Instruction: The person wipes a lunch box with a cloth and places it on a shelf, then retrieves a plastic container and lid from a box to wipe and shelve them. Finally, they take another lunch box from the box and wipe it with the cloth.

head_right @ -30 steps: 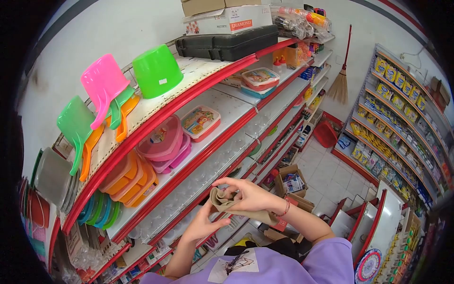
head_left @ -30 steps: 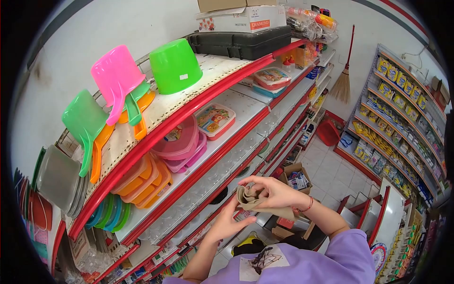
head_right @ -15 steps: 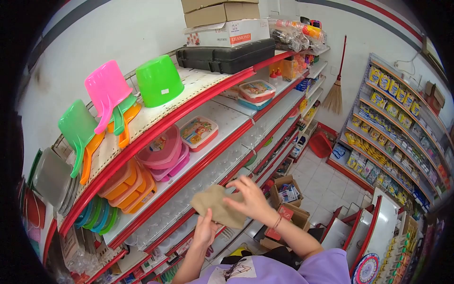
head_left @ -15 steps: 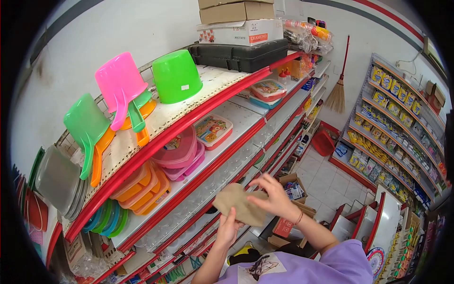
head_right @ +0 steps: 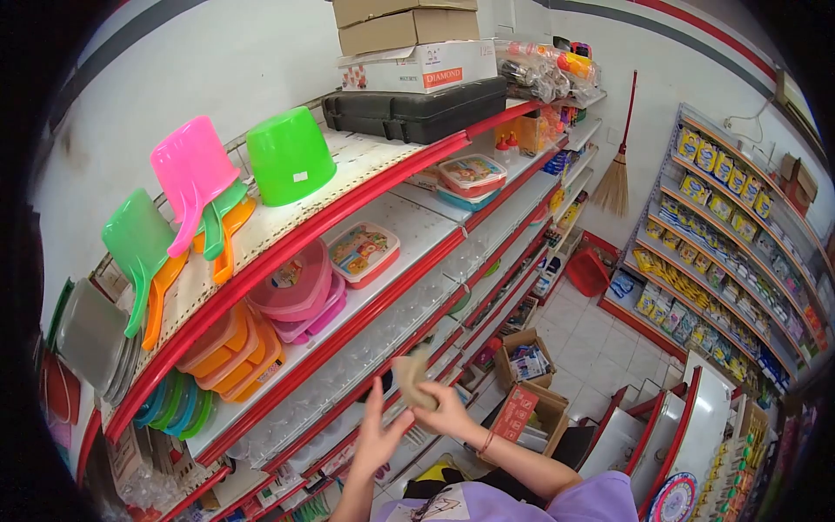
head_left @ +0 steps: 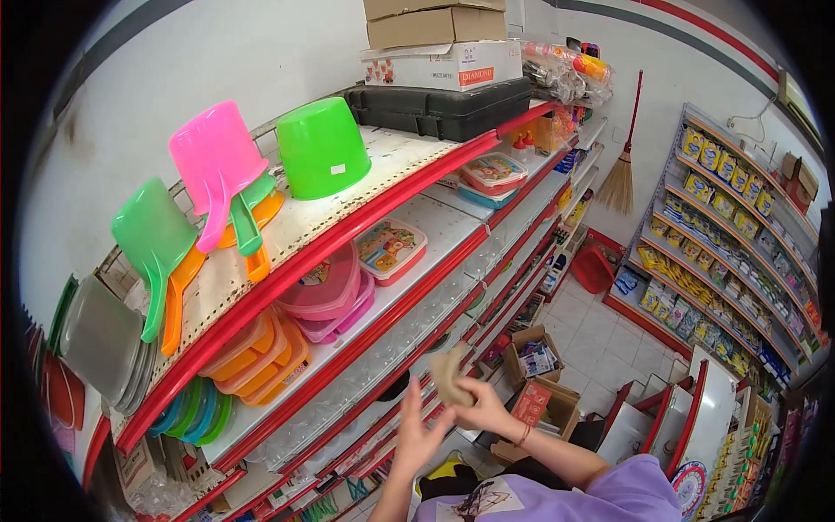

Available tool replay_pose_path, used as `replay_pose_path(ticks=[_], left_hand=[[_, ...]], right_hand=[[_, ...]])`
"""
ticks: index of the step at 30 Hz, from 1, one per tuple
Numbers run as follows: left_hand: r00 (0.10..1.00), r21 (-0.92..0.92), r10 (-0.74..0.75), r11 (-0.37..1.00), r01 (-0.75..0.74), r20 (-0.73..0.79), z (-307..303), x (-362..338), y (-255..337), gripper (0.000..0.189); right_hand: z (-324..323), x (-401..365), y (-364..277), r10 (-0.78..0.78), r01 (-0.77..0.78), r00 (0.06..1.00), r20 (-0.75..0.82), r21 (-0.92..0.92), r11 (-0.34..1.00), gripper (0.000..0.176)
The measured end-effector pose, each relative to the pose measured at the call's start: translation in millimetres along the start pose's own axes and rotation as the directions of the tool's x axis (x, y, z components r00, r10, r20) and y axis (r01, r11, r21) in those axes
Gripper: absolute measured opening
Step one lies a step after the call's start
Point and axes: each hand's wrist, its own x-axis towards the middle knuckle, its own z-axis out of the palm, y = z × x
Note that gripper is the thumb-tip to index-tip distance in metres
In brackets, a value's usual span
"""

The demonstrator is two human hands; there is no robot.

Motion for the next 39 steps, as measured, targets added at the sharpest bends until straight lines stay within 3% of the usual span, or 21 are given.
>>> replay_pose_path(ticks=[1,4,6,7,8,10,11,12,13,14,15,16,18,20,22,23,25,28,32,33,39], left_hand=[[0.997,-0.119,0.021,0.993,-0.012,0.072,5.6,-1.4,-0.4,0.077],[0.973,-0.319,-0.211,0.919,0.231,0.095,6.7,-2.8,-12.7,0.073],[0.91,-0.566,-0.339,0.712,0.415,0.24,0.4,-1.6,-19.7,0.059],[0.838,-0.589,-0.398,0.597,0.545,0.373,-2.1,-4.9,-34.2,0.056],[0.748,-0.586,-0.433,0.466,0.663,0.502,-2.9,-9.2,-46.5,0.053],[0.665,-0.589,-0.51,0.331,0.737,0.546,-6.0,-15.2,-58.8,0.045],[0.625,-0.602,-0.526,0.243,0.761,0.577,-10.9,-16.5,-62.1,0.044],[0.585,-0.61,-0.539,0.157,0.776,0.606,-16.0,-17.8,-64.5,0.043],[0.626,-0.672,-0.493,0.107,0.733,0.604,-19.9,-21.2,-63.9,0.042],[0.635,-0.714,-0.543,0.088,0.694,0.55,-23.4,-25.4,-61.5,0.042],[0.638,-0.756,-0.592,0.071,0.651,0.493,-25.4,-30.1,-58.9,0.042],[0.635,-0.798,-0.64,0.055,0.6,0.433,-27.2,-36.5,-62.1,0.042],[0.645,-0.835,-0.667,0.062,0.547,0.373,-33.9,-58.0,-88.5,0.046],[0.651,-0.863,-0.673,0.038,0.505,0.351,-48.6,-73.9,-93.2,0.045],[0.536,-0.871,-0.814,0.081,0.485,0.223,-59.2,-95.9,-95.0,0.053],[0.468,-0.874,-0.869,0.095,0.476,0.16,-62.4,-106.6,-98.5,0.057],[0.48,-0.898,-0.871,0.129,0.421,0.101,-67.3,-127.0,-115.8,0.054],[0.471,-0.892,-0.88,0.166,0.42,0.059,-77.8,-130.1,-113.4,0.048],[0.383,-0.903,-0.918,0.076,0.422,0.102,-80.9,-108.9,-90.2,0.049],[0.377,-0.909,-0.919,0.052,0.414,0.119,-79.9,-103.9,-88.7,0.049],[0.363,-0.895,-0.899,-0.064,0.441,0.243,-71.3,-93.1,-84.5,0.045]], right_hand=[[-1.0,0.2,-14.5,-0.048,0.059,0.987,0.151,-0.066,0.996,0.041],[-21.6,13.3,-59.6,-0.159,0.124,0.851,0.5,0.102,0.987,0.059],[-49.8,28.1,-55.3,-0.042,-0.043,0.653,0.756,0.093,0.995,0.062],[-60.9,41.7,-61.8,-0.093,-0.039,0.599,0.795,0.145,0.989,0.055],[-74.4,55.7,-52.8,-0.01,-0.154,0.596,0.803,0.127,0.98,0.051],[-97.9,89.8,-51.5,-0.006,-0.16,0.763,0.646,0.199,0.967,0.04],[-109.5,114.8,-38.7,-0.047,-0.011,0.873,0.486,0.116,0.993,0.04],[-123.5,142.3,-23.0,-0.09,0.09,0.963,0.254,0.013,0.996,0.041],[-133.5,168.9,-20.3,-0.266,0.232,0.959,-0.093,-0.273,0.934,0.042],[-147.0,200.3,-10.7,-0.351,0.215,0.862,-0.365,-0.365,0.906,0.034],[-166.6,239.4,8.7,-0.518,0.271,0.684,-0.513,-0.481,0.834,0.027],[-191.9,273.9,33.4,-0.329,0.128,0.658,-0.677,-0.33,0.935,0.031],[-231.0,336.5,72.4,-0.339,-0.129,0.401,-0.851,-0.419,0.899,0.044],[-242.2,364.7,77.2,-0.218,-0.292,0.292,-0.931,-0.303,0.907,0.058],[-244.4,378.9,72.2,0.065,-0.327,0.3,-0.952,-0.039,0.944,0.063],[-247.7,389.2,83.2,0.077,-0.326,0.239,-0.968,-0.006,0.945,0.065],[-242.9,398.6,90.3,0.178,-0.348,0.126,-0.976,0.124,0.929,0.066],[-242.9,392.7,69.4,0.272,-0.284,0.357,-0.894,0.173,0.943,0.063],[-248.9,409.1,83.4,0.257,-0.493,0.22,-0.941,0.12,0.862,0.055],[-255.4,406.0,90.8,0.251,-0.482,0.291,-0.923,0.086,0.872,0.06],[-257.4,388.5,70.4,0.051,-0.526,0.288,-0.956,-0.114,0.843,0.055]])
